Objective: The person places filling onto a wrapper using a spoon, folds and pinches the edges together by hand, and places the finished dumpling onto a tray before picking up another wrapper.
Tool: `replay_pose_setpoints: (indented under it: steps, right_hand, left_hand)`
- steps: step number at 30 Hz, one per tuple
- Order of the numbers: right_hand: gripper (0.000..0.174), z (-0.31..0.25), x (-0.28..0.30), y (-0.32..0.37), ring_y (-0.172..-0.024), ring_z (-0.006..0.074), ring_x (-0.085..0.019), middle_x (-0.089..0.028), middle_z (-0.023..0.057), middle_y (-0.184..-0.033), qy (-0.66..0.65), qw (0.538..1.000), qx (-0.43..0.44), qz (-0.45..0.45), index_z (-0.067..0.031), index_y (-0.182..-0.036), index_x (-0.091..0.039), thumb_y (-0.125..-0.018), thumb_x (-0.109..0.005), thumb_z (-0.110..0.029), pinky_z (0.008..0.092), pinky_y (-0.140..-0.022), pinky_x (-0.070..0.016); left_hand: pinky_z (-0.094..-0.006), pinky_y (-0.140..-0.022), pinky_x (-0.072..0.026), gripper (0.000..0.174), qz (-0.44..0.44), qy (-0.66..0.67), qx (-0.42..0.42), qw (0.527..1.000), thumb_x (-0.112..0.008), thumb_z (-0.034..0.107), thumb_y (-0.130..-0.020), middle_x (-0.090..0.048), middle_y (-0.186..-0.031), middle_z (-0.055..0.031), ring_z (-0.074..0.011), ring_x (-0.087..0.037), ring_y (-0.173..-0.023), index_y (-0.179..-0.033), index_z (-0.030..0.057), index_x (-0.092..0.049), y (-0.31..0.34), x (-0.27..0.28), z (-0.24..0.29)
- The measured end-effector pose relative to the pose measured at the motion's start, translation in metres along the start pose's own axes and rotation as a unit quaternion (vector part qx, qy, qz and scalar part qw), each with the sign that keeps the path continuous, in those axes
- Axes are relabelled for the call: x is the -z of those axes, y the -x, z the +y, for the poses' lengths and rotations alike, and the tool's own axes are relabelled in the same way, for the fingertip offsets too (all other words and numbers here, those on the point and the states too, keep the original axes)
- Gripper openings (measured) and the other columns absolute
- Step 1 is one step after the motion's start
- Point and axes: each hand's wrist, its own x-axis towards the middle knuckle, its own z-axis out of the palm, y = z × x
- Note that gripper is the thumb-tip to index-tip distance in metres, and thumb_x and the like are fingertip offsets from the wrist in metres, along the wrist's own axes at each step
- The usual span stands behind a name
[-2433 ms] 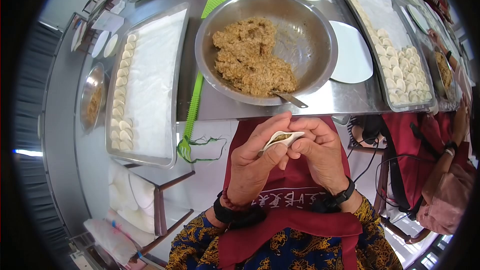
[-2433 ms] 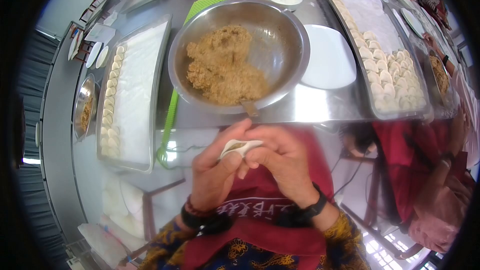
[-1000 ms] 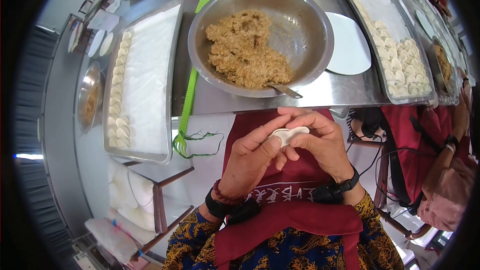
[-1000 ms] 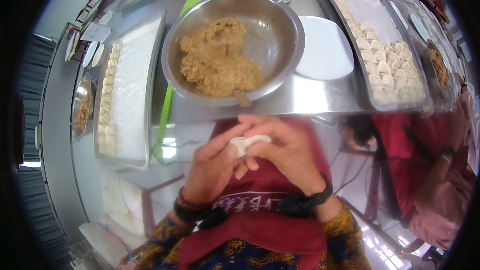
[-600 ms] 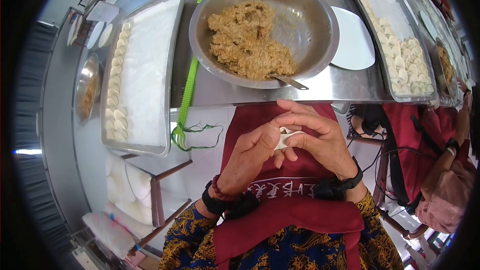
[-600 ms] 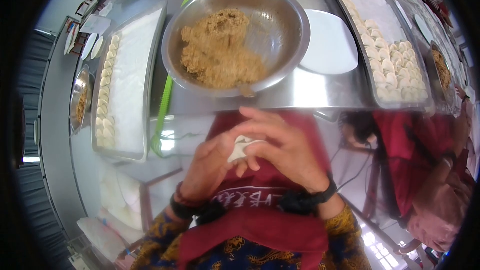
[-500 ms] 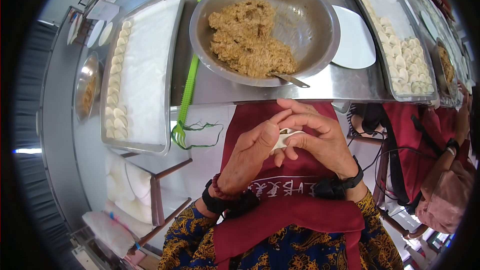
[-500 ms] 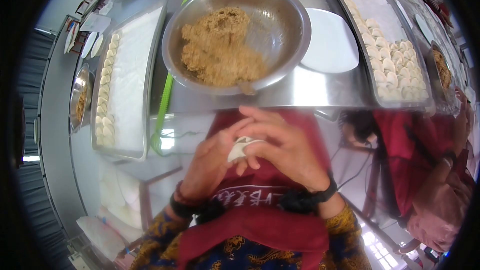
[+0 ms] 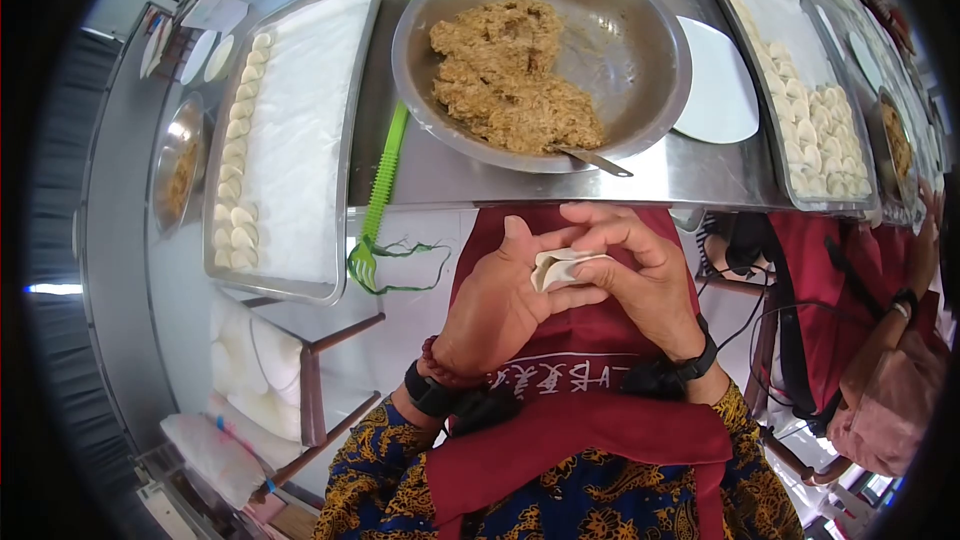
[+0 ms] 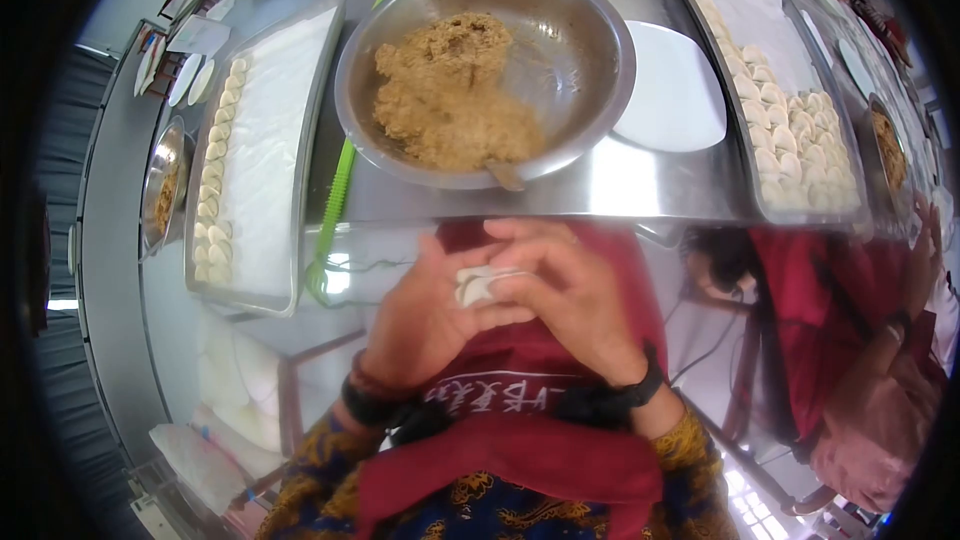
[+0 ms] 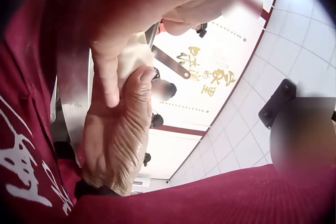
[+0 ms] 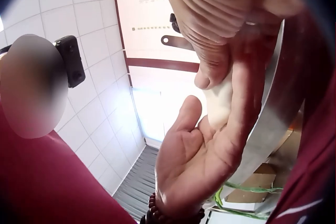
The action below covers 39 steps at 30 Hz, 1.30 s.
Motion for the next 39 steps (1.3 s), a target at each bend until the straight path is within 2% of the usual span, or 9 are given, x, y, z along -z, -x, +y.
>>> replay_pose_setpoints:
  steps: [5, 9, 15, 18, 20, 30, 33, 35, 39]
  right_hand:
    - [0.015, 0.003, 0.006, 0.0, -0.118, 0.0237, -0.059, -0.065, 0.0134, -0.128, 0.079, 0.995, 0.056, -0.039, -0.0047, -0.098, -0.07, -0.084, -0.072, -0.001, 0.0359, -0.101, -0.0467]
    - [0.013, -0.01, -0.002, 0.0, -0.119, 0.0251, -0.059, -0.065, 0.0127, -0.128, 0.047, 0.999, 0.007, -0.022, -0.0045, -0.097, -0.071, -0.084, -0.072, -0.001, 0.0364, -0.101, -0.0466]
    - [0.01, 0.002, -0.001, -0.001, -0.116, 0.0263, -0.061, -0.07, 0.0112, -0.119, 0.114, 0.987, 0.11, -0.03, -0.0025, -0.095, -0.072, -0.086, -0.069, -0.004, 0.0365, -0.097, -0.0496]
    - [0.007, 0.0, -0.003, -0.002, -0.114, 0.0267, -0.062, -0.072, 0.0106, -0.111, 0.06, 0.991, 0.113, -0.042, -0.0022, -0.092, -0.071, -0.086, -0.068, -0.004, 0.0369, -0.096, -0.0497]
    - [0.005, -0.005, -0.008, -0.001, -0.114, 0.0272, -0.062, -0.073, 0.0098, -0.106, 0.004, 0.999, 0.053, 0.01, -0.0016, -0.088, -0.071, -0.087, -0.067, -0.004, 0.0378, -0.096, -0.0496]
    - [0.008, 0.001, -0.006, -0.004, -0.121, 0.028, -0.059, -0.073, 0.0108, -0.107, 0.069, 0.995, 0.072, -0.023, -0.0023, -0.093, -0.072, -0.086, -0.068, -0.002, 0.038, -0.098, -0.0486]
    - [0.009, 0.004, -0.012, -0.004, -0.123, 0.0273, -0.057, -0.072, 0.0113, -0.108, -0.019, 0.998, 0.053, 0.006, -0.0024, -0.093, -0.072, -0.085, -0.069, 0.0, 0.0373, -0.098, -0.0487]
    - [0.019, 0.008, -0.013, -0.005, -0.123, 0.0247, -0.057, -0.064, 0.0158, -0.122, -0.026, 0.998, 0.061, 0.0, -0.0022, -0.102, -0.069, -0.084, -0.07, 0.005, 0.033, -0.096, -0.0521]
    - [0.021, 0.004, -0.016, -0.008, -0.122, 0.0221, -0.057, -0.061, 0.016, -0.127, 0.064, 0.995, 0.079, -0.019, -0.0017, -0.103, -0.069, -0.083, -0.07, 0.006, 0.0302, -0.092, -0.0534]
  left_hand:
    - [-0.0468, -0.106, -0.048, 0.076, 0.025, -0.069, 0.01, 0.997, -0.031, 0.055, -0.105, -0.05, -0.138, -0.0179, -0.024, -0.055, -0.123, -0.143, -0.0108, -0.036, 0.002, -0.005, 0.002]
    - [-0.0432, -0.102, -0.0506, 0.076, 0.004, -0.105, 0.025, 0.994, -0.032, 0.056, -0.104, -0.053, -0.135, -0.0167, -0.0223, -0.057, -0.12, -0.142, -0.0087, -0.039, 0.002, -0.003, 0.006]
    - [-0.0421, -0.1, -0.0525, 0.077, 0.023, -0.122, 0.031, 0.992, -0.028, 0.058, -0.104, -0.054, -0.133, -0.0172, -0.0232, -0.058, -0.12, -0.14, -0.0085, -0.041, 0.002, -0.011, 0.01]
    - [-0.0452, -0.102, -0.0518, 0.078, 0.046, -0.055, 0.048, 0.996, -0.025, 0.059, -0.104, -0.053, -0.133, -0.0185, -0.026, -0.057, -0.122, -0.14, -0.0086, -0.04, 0.0, -0.007, 0.007]
    - [-0.0481, -0.102, -0.0517, 0.078, 0.02, 0.008, 0.058, 0.998, -0.023, 0.059, -0.104, -0.051, -0.135, -0.0202, -0.0284, -0.056, -0.123, -0.14, -0.0086, -0.038, -0.002, -0.006, 0.004]
    - [-0.0502, -0.105, -0.0495, 0.076, 0.026, -0.019, 0.058, 0.998, -0.021, 0.057, -0.105, -0.05, -0.136, -0.0211, -0.0291, -0.055, -0.125, -0.14, -0.0083, -0.037, -0.003, 0.001, 0.006]
    - [-0.0499, -0.111, -0.0431, 0.071, 0.042, 0.109, 0.057, 0.992, -0.023, 0.053, -0.107, -0.051, -0.135, -0.021, -0.0298, -0.052, -0.128, -0.14, -0.0078, -0.036, -0.011, 0.004, -0.003]
    - [-0.0471, -0.112, -0.04, 0.062, -0.017, 0.212, 0.033, 0.977, -0.024, 0.048, -0.108, -0.054, -0.131, -0.0187, -0.0298, -0.052, -0.125, -0.138, -0.0052, -0.04, -0.013, 0.007, -0.008]
    - [-0.0438, -0.108, -0.042, 0.054, -0.066, 0.248, 0.006, 0.967, -0.027, 0.043, -0.109, -0.055, -0.128, -0.016, -0.0281, -0.055, -0.119, -0.134, -0.0021, -0.044, -0.016, 0.018, -0.015]
